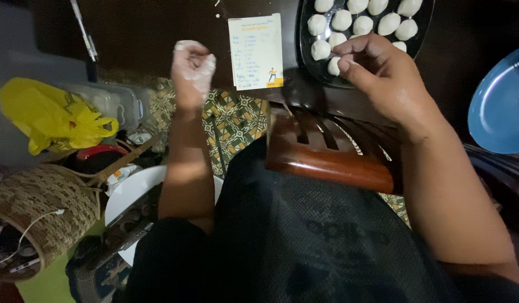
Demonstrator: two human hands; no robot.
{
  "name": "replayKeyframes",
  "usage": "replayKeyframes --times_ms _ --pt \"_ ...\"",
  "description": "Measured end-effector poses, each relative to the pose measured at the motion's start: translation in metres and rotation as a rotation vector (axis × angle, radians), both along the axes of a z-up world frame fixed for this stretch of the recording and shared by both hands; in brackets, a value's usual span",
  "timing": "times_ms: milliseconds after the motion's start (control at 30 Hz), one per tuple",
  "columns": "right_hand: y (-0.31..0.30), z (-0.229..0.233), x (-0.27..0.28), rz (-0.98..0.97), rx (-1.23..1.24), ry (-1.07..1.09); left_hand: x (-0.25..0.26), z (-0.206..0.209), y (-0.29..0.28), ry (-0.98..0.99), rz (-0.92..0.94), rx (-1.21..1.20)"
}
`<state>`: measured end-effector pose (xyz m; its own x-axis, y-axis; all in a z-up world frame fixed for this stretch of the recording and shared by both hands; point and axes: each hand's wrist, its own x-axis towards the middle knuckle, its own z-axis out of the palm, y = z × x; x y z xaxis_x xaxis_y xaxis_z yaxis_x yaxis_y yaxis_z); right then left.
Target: The person rolls portions of white dough into balls between their palms, occasionally adding a dark filling from a metal plate, and places the completed balls onto a black plate on a wooden table.
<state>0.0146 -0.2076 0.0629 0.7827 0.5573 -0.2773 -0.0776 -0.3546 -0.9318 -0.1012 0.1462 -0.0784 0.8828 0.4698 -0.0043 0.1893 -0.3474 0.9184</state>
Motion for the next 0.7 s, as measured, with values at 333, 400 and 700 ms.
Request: replayKeyframes --times_ms 333,400,700 --pt "0.0 0.002 0.001 0.015 -0.008 -0.01 0.0 -0.005 -0.031 0.354 -0.276 0.625" --pt "0.001 0.003 0.0 0.016 -0.018 -0.023 0.001 -0.004 -0.031 0.339 -0.3 0.63" --pt "0.0 0.001 0.0 0.0 0.014 -0.01 0.006 -0.006 -0.031 0.298 -0.27 0.683"
